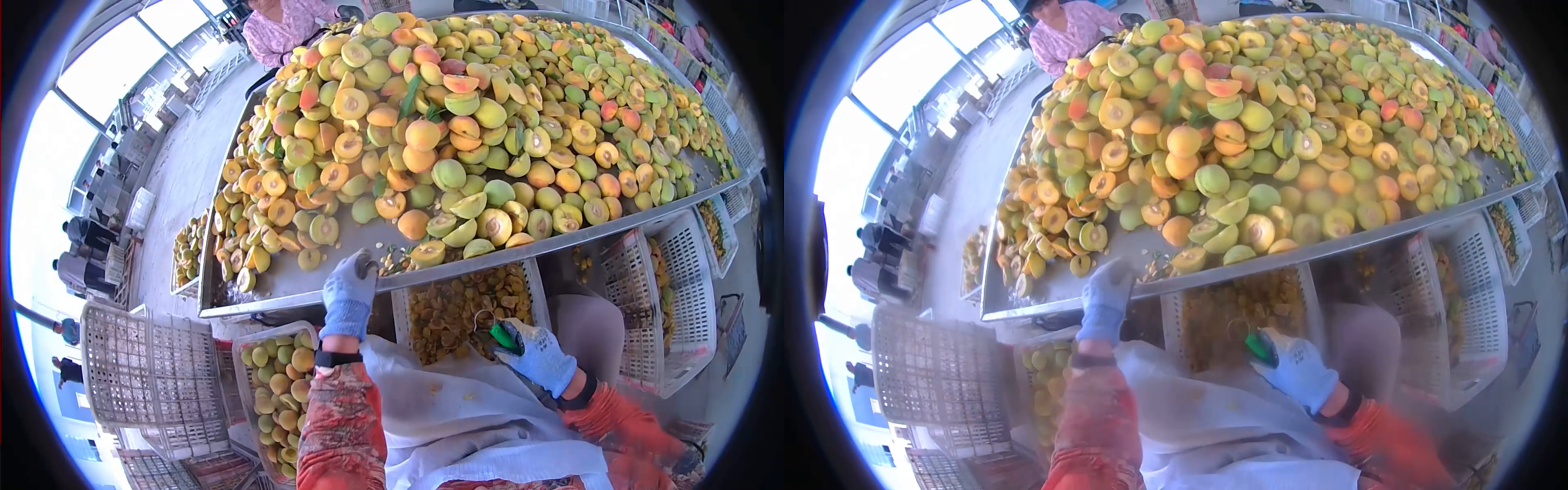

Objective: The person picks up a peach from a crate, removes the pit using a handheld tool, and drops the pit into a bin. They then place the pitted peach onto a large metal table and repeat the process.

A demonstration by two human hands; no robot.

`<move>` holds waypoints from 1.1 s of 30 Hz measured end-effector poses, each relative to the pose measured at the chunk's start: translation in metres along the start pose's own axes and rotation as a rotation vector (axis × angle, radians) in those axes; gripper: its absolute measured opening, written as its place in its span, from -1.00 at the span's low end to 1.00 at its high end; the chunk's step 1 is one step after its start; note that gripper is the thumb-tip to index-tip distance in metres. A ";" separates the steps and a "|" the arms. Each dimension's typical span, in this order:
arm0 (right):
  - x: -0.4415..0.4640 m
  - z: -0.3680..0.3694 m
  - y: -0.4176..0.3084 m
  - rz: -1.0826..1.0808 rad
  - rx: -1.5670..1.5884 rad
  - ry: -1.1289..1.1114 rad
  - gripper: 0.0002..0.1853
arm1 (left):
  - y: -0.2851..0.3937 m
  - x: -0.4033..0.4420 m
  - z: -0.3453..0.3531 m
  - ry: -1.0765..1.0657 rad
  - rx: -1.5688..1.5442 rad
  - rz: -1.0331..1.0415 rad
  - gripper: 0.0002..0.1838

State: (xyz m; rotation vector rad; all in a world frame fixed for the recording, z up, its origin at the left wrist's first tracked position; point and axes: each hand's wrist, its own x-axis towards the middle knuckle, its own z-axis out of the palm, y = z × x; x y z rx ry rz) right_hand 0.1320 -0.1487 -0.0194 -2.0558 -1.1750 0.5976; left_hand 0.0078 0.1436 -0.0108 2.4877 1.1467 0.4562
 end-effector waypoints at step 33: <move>0.007 -0.019 -0.055 -0.040 0.169 -0.128 -0.63 | 0.056 -0.045 -0.023 -0.224 -1.873 -0.306 -0.30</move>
